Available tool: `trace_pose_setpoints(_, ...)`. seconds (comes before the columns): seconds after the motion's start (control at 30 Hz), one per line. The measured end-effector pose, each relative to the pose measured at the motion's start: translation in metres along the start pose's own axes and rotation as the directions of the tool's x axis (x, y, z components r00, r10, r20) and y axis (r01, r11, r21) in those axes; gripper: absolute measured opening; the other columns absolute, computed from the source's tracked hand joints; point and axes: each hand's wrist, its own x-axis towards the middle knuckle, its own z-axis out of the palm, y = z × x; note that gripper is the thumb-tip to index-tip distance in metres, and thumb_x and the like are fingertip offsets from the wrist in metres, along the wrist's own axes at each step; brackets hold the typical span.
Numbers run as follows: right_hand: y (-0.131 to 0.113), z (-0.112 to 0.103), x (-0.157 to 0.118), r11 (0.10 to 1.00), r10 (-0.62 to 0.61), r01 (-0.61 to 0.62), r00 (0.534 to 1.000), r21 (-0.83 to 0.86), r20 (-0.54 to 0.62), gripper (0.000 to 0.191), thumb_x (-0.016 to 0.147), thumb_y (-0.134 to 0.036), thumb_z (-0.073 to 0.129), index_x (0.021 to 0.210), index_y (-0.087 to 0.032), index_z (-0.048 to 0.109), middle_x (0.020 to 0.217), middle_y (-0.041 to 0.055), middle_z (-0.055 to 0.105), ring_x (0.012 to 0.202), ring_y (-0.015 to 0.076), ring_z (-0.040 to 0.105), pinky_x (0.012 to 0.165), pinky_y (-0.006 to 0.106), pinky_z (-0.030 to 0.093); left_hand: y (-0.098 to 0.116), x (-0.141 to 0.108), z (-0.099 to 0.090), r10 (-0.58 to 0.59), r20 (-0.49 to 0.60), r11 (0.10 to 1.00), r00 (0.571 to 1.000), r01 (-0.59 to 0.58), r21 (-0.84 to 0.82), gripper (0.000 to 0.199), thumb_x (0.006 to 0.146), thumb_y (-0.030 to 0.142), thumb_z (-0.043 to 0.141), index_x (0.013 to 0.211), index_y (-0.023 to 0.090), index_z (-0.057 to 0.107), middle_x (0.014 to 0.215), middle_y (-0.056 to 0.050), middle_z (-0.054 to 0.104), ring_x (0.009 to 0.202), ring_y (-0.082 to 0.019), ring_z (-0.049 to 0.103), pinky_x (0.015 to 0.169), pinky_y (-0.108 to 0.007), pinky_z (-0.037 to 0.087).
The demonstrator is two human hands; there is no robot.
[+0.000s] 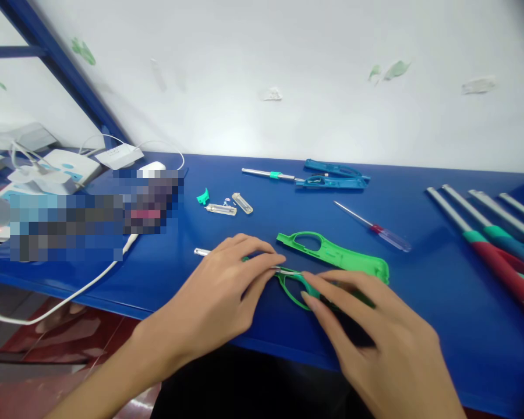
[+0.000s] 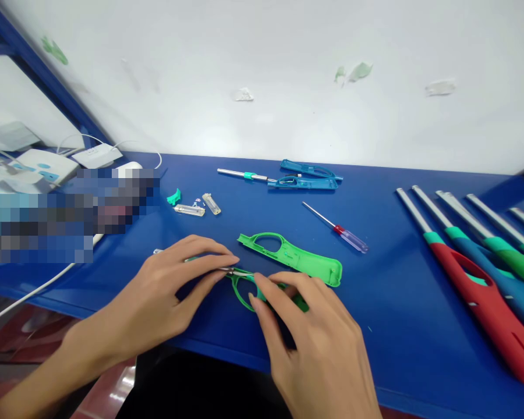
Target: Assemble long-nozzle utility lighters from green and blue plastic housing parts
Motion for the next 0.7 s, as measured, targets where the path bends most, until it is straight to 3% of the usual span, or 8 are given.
trace_pose_setpoints(0.2, 0.001, 0.0, -0.002, 1.0, -0.02, 0.02, 1.0, -0.017, 0.001, 0.024, 0.102, -0.027, 0.061, 0.122, -0.032, 0.074, 0.108, -0.0003, 0.075, 0.094, 0.0174, 0.071, 0.078, 0.032, 0.055, -0.01, 0.001, -0.005, -0.02, 0.045, 0.996, 0.999, 0.024, -0.087, 0.021, 0.103, 0.01, 0.058, 0.109, 0.02, 0.076, 0.109, -0.002, 0.072, 0.098, -0.016, 0.067, 0.086, -0.028, 0.053)
trace_pose_setpoints(0.43, 0.001, -0.002, -0.001, 1.0, -0.017, 0.017, 1.0, -0.005, 0.018, 0.023, 0.103, -0.028, 0.06, 0.12, -0.031, 0.075, 0.11, 0.0002, 0.074, 0.096, 0.0178, 0.071, 0.08, 0.032, 0.055, -0.005, 0.002, -0.006, 0.025, 0.083, 1.0, 0.996, -0.026, 0.007, 0.035, 0.096, -0.004, 0.053, 0.106, 0.02, 0.076, 0.106, -0.002, 0.071, 0.091, -0.019, 0.066, 0.08, -0.032, 0.048)
trace_pose_setpoints(0.7, 0.002, -0.001, 0.0, 0.997, 0.055, -0.056, 0.998, 0.047, 0.026, 0.022, 0.102, -0.032, 0.06, 0.121, -0.034, 0.072, 0.112, -0.0034, 0.075, 0.101, 0.0154, 0.072, 0.085, 0.029, 0.054, 0.0, 0.003, -0.012, -0.032, 0.159, 0.999, 0.987, 0.03, 0.016, 0.046, 0.093, -0.009, 0.047, 0.115, 0.021, 0.074, 0.111, -0.003, 0.069, 0.097, -0.02, 0.064, 0.082, -0.031, 0.05)
